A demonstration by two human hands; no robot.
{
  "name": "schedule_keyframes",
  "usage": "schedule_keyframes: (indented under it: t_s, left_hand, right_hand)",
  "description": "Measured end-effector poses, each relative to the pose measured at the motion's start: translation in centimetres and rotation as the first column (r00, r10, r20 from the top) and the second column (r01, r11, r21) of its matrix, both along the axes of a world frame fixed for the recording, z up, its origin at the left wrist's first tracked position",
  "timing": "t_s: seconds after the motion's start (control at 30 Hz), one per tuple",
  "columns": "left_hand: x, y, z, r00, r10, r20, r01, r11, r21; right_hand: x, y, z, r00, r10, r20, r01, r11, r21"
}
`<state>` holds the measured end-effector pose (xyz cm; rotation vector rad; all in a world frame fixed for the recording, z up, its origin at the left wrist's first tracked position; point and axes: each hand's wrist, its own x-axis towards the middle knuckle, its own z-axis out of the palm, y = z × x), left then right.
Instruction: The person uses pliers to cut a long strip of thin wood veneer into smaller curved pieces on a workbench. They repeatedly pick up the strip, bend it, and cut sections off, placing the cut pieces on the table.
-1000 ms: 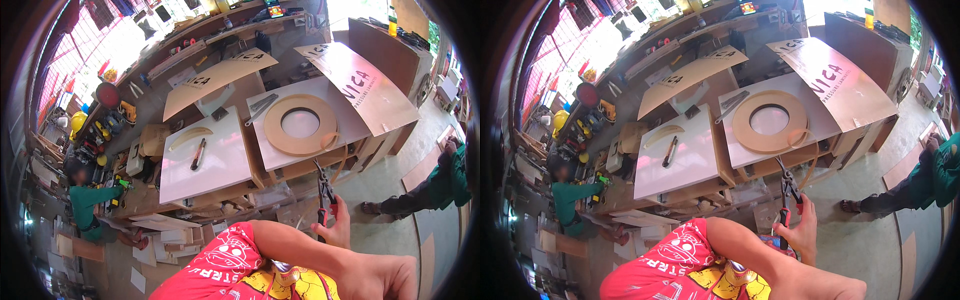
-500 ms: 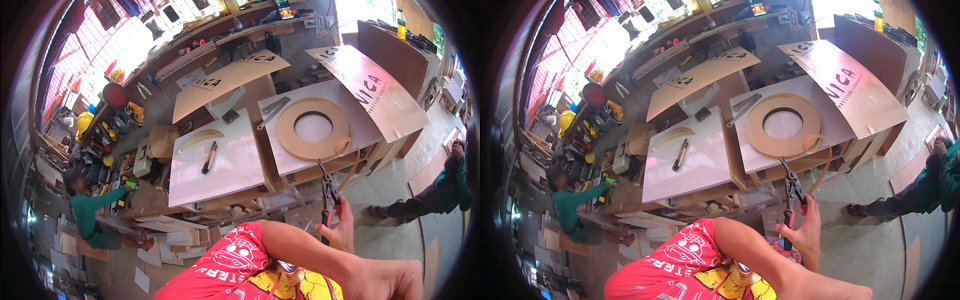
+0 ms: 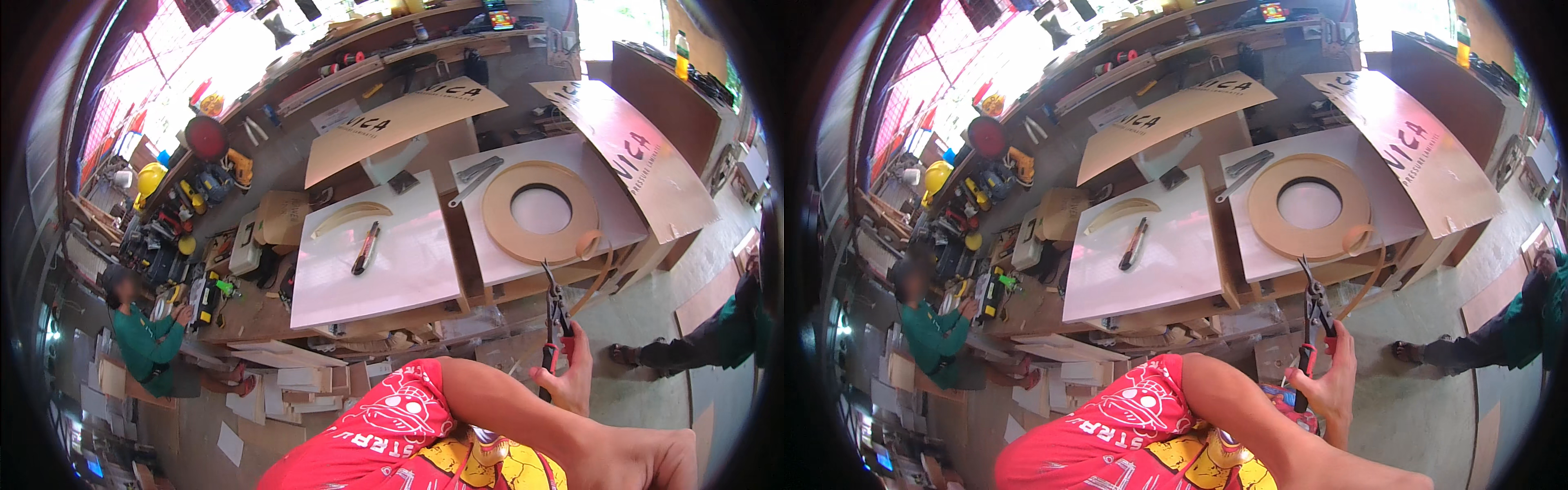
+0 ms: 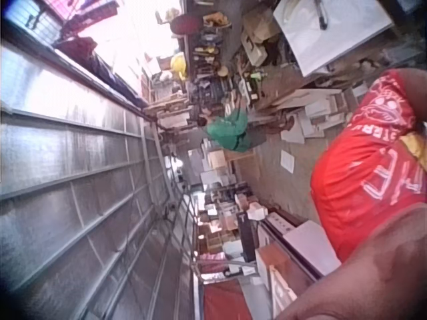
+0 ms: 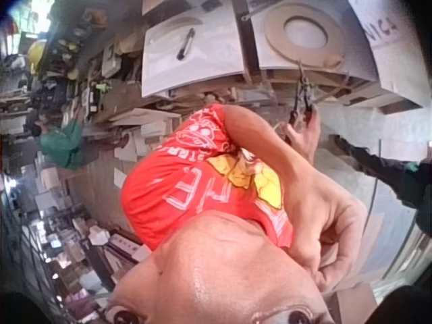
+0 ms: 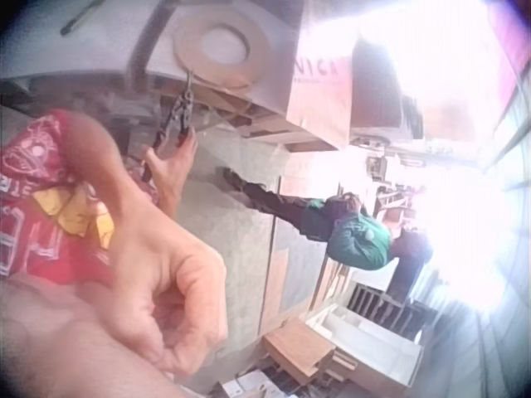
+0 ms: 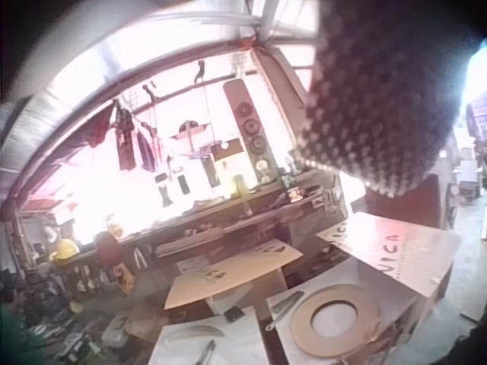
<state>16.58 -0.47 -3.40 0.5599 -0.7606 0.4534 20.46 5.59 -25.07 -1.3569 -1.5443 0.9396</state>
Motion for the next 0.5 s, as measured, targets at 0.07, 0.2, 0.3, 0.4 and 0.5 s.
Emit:
schedule_keyframes:
  t_s: [0.07, 0.2, 0.3, 0.4, 0.5]
  left_hand:
    - [-0.1, -0.4, -0.8, 0.999, 0.049, 0.015, -0.048, 0.998, -0.042]
    - [-7.8, 3.0, 2.2, 0.982, 0.093, -0.166, -0.099, 0.995, -0.029]
    - [-12.8, 6.4, -2.5, 0.713, 0.687, -0.141, -0.66, 0.726, 0.192]
    - [-19.4, 7.2, -9.0, 0.222, 0.898, -0.381, -0.956, 0.278, 0.099]
    - [-24.6, 6.8, -10.3, 0.046, 0.792, -0.608, -0.998, 0.018, -0.052]
  right_hand:
    - [-0.6, -0.1, -0.4, 1.0, 0.016, -0.027, -0.016, 1.0, -0.003]
    - [-0.9, 0.4, 0.1, 0.998, 0.058, -0.035, -0.058, 0.998, -0.001]
    - [-0.7, 1.4, 0.3, 0.995, 0.092, 0.033, -0.094, 0.993, 0.068]
    - [-2.8, 3.0, 2.2, 0.981, 0.157, 0.111, -0.169, 0.979, 0.112]
    - [-2.6, 4.0, 2.6, 0.969, 0.137, 0.208, -0.179, 0.963, 0.202]
